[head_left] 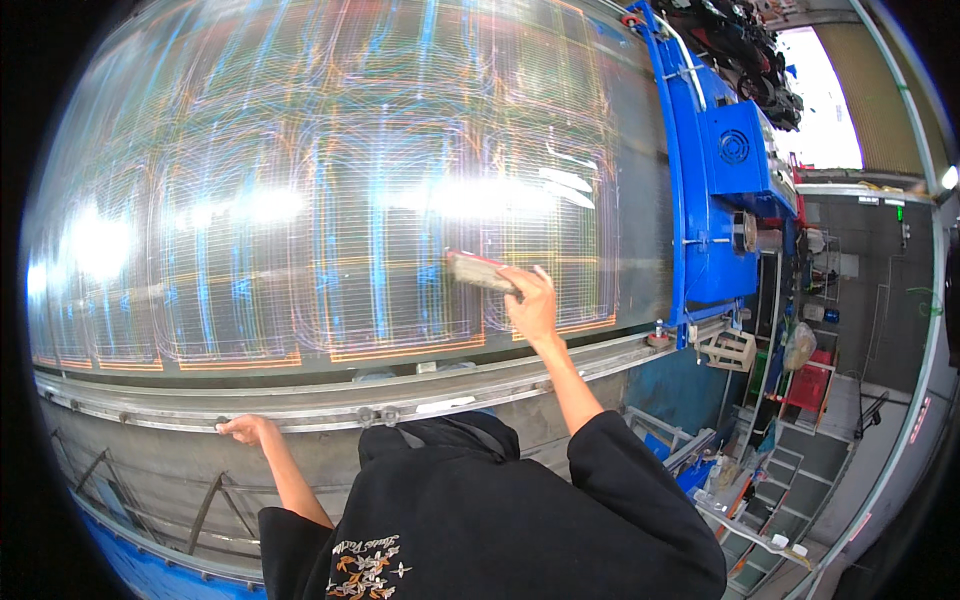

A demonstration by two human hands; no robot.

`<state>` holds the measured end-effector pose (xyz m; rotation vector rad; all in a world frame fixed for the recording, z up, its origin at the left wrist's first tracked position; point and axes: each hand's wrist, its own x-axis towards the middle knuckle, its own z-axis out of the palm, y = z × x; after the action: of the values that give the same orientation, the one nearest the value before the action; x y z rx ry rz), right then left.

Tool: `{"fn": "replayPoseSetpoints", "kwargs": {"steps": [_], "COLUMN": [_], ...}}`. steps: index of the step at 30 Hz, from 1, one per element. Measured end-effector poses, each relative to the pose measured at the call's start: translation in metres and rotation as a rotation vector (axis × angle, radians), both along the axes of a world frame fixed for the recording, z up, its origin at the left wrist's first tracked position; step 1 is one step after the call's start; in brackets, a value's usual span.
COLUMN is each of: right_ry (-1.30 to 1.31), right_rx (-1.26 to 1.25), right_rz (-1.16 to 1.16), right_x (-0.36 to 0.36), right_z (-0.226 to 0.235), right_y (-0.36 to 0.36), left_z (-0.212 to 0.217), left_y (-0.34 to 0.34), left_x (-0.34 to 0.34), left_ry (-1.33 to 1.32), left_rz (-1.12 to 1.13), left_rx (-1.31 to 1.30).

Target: The person uses a brush to clean the surface of large solar panels mounted on a rack. They repeatedly brush across the panel surface in horizontal strokes, moving along the panel to cover different areas.

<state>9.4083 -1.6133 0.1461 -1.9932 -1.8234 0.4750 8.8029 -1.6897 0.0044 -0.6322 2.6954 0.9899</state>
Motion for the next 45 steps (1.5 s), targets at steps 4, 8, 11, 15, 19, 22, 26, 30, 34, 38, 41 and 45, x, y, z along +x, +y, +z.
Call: {"fn": "replayPoseSetpoints", "kwargs": {"steps": [4, 8, 11, 15, 19, 22, 26, 30, 34, 38, 41, 45], "right_ry": [-0.061, -0.136, -0.145, -0.132, 0.029, 0.048, 0.018, 0.051, 0.038, 0.036, 0.101, 0.027], "right_rx": [0.02, 0.053, 0.084, 0.199, 0.195, 0.233, 0.034, -0.062, 0.118, 0.21, 0.265, 0.038], "right_rz": [0.001, -0.053, -0.057, 0.045, -0.012, 0.184, 0.218, 0.15, 0.182, 0.183, 0.239, 0.315], "right_x": [0.105, 0.228, 0.299, 0.339, 0.323, 0.297, 0.274, 0.279, 0.281, 0.266, 0.252, 0.246], "right_z": [-0.008, -0.019, -0.027, -0.041, -0.062, -0.079, -0.056, -0.023, -0.032, -0.061, -0.078, -0.063], "right_y": [0.02, 0.064, 0.135, 0.205, 0.18, 0.11, 0.053, 0.124, 0.222, 0.237, 0.166, 0.067], "left_z": [-0.021, 0.017, 0.029, 0.005, 0.002, 0.011, 0.002, 0.009, 0.03, 0.017, 0.018, 0.022], "left_y": [-0.055, -0.075, -0.083, -0.123, -0.094, -0.081, -0.081, -0.079, -0.053, -0.066, -0.068, -0.063], "left_x": [-0.049, 0.066, 0.193, 0.321, 0.395, 0.409, 0.407, 0.413, 0.435, 0.417, 0.419, 0.425], "left_ry": [0.08, -0.384, -0.363, -0.336, -0.034, -0.108, -0.014, -0.009, 0.008, -0.007, -0.019, -0.028], "left_rz": [-0.251, -0.226, -0.061, 0.032, 0.129, 0.186, 0.158, 0.181, 0.178, 0.172, 0.164, 0.195], "left_rx": [0.572, 0.698, 0.632, 0.927, 0.621, 0.365, 0.186, 0.101, 0.172, 0.084, 0.066, 0.082]}}
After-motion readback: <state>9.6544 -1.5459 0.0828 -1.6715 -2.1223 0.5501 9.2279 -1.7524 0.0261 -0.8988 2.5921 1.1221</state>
